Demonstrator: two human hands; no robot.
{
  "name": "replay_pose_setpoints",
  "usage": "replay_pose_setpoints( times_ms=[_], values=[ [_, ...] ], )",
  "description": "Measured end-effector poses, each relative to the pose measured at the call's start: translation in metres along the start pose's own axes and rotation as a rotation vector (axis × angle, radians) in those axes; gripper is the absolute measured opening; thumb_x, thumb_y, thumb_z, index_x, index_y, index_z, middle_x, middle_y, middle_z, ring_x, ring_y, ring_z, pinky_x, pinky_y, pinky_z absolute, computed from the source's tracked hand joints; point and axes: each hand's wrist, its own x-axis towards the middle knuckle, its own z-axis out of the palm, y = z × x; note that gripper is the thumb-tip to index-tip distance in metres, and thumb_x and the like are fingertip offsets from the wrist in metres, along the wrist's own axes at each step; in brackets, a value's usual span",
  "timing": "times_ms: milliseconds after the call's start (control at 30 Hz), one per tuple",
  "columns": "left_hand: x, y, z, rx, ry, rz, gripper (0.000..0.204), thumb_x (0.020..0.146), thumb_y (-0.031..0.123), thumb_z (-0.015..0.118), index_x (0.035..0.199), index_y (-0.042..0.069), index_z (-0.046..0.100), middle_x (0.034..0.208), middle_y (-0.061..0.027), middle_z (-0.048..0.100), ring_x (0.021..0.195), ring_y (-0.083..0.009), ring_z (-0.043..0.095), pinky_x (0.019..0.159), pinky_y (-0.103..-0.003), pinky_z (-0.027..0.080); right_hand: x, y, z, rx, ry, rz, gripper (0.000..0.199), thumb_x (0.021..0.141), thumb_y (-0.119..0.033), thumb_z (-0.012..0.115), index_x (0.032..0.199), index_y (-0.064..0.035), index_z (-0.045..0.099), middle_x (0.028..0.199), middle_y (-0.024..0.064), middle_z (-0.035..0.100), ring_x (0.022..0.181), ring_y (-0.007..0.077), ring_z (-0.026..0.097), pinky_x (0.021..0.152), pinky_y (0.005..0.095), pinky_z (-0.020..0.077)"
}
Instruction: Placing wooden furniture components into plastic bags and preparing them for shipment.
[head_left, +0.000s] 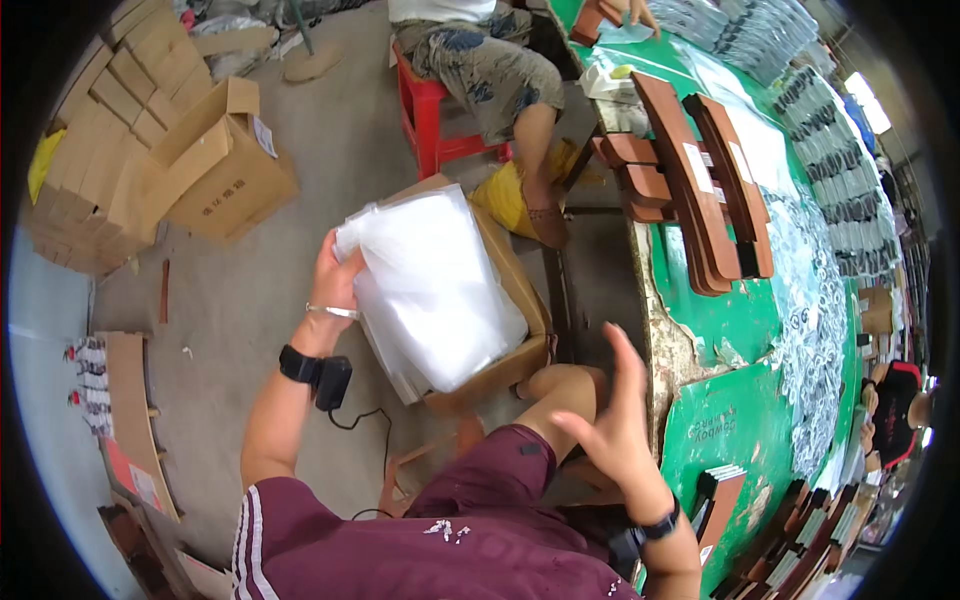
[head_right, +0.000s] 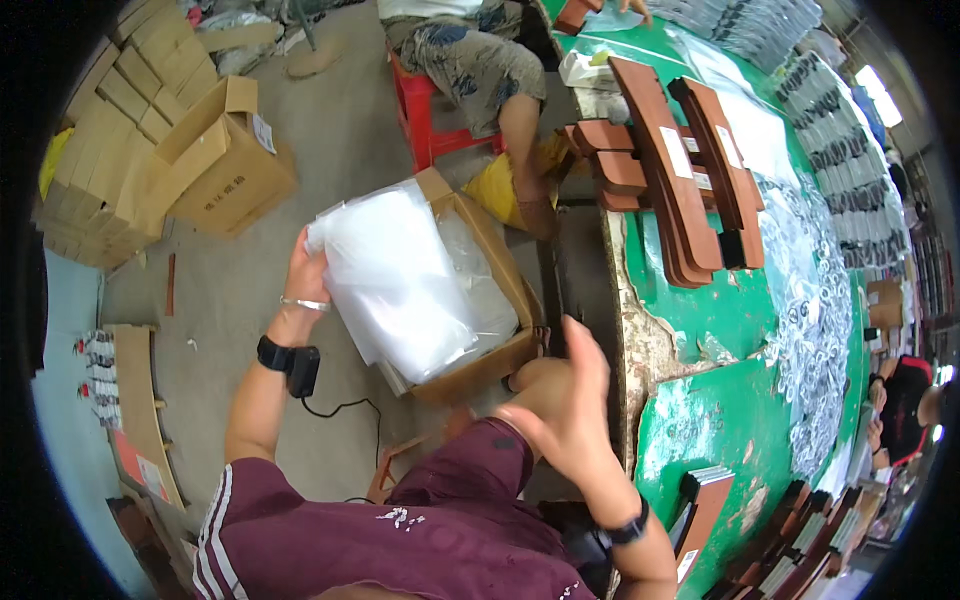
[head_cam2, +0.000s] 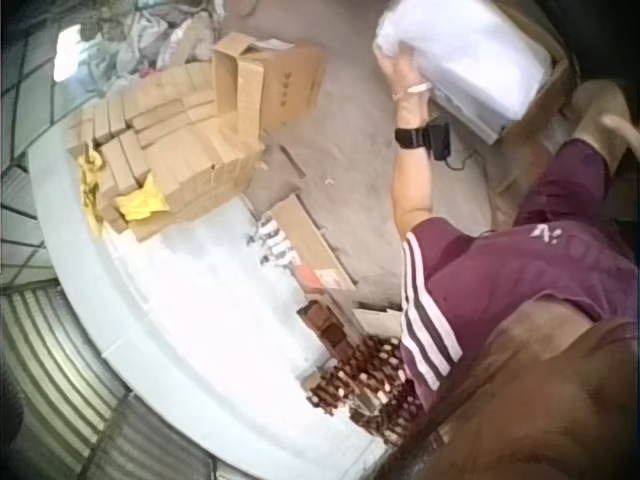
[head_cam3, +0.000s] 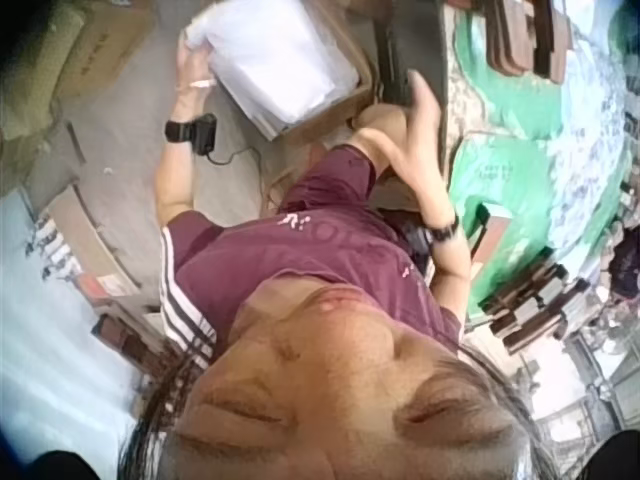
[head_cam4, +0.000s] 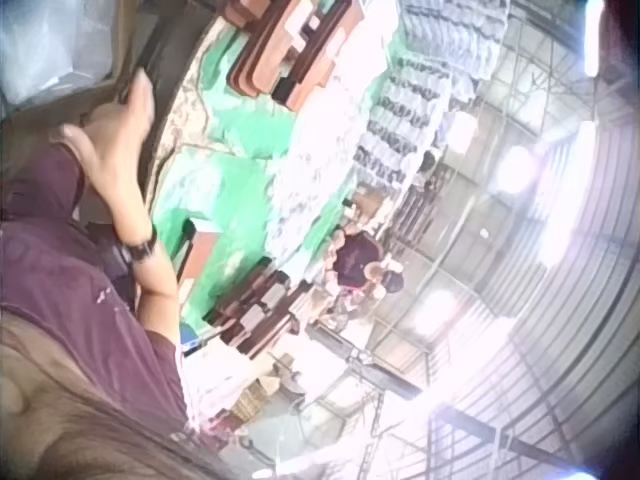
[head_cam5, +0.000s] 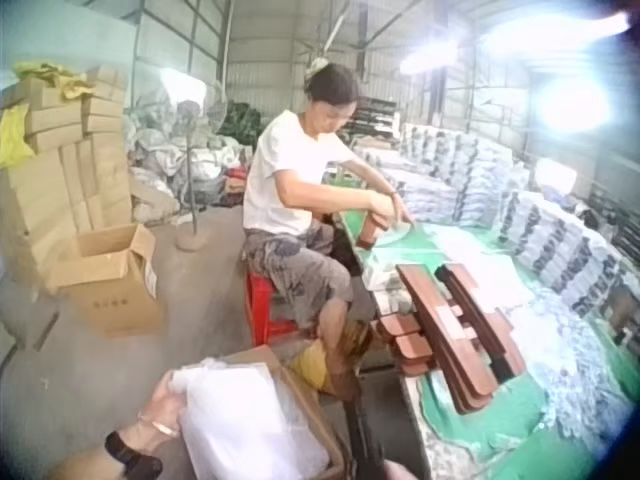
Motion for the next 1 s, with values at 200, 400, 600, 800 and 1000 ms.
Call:
replay_pose_setpoints(
  times_ms=[200,400,600,800,1000],
  values=[
    [-0.025,0.011,0.027,-0.145,-0.110,-0.032,0.038,0.089,0.004,0.057,0.125,0.005,0.045,0.116,-0.0080,0.060,0.102,-0.0191,0.060,0.089,-0.034,0.051,0.092,-0.006,0.064,0.345,-0.140,-0.029,0.100,0.066,-0.032,0.083,0.140,0.0046,0.027,0.131,0.0281,0.045,0.120,0.0369,0.047,0.102,0.0412,0.0363],
    [-0.054,-0.009,0.037,-0.317,-0.008,-0.125,0.038,0.087,0.002,0.058,0.123,0.003,0.047,0.115,-0.0090,0.059,0.100,-0.0201,0.062,0.086,-0.034,0.053,0.087,-0.022,0.083,0.912,-0.394,0.462,0.023,0.079,-0.004,0.068,0.100,0.0055,0.065,0.092,0.0072,0.068,0.084,0.0142,0.062,0.078,0.0282,0.0482],
    [-0.047,-0.020,0.029,-0.299,0.031,-0.194,0.035,0.088,0.008,0.059,0.120,0.002,0.049,0.116,-0.0082,0.058,0.100,-0.0181,0.060,0.085,-0.032,0.052,0.094,-0.035,0.087,0.578,-0.347,0.227,0.020,0.079,0.001,0.064,0.099,0.0030,0.066,0.083,0.0097,0.069,0.072,0.0112,0.059,0.068,0.0275,0.0475],
    [-0.035,-0.048,-0.010,-0.478,-0.069,-0.237,0.043,0.094,0.028,0.053,0.128,0.005,0.040,0.124,-0.0114,0.054,0.112,-0.0220,0.054,0.096,-0.037,0.043,0.115,-0.052,0.086,0.512,-0.135,0.015,0.021,0.078,0.003,0.062,0.098,0.0010,0.066,0.077,0.0098,0.069,0.070,0.0075,0.056,0.067,0.0267,0.0481],
    [-0.036,-0.121,-0.092,-0.348,0.232,-0.423,0.046,0.095,0.041,0.048,0.128,0.010,0.041,0.134,-0.0111,0.047,0.120,-0.0229,0.048,0.099,-0.038,0.039,0.132,-0.046,0.086,0.713,-0.105,0.212,0.017,0.083,0.002,0.062,0.100,0.0037,0.065,0.091,0.0026,0.067,0.080,0.0068,0.056,0.074,0.0226,0.0462]
  ],
)
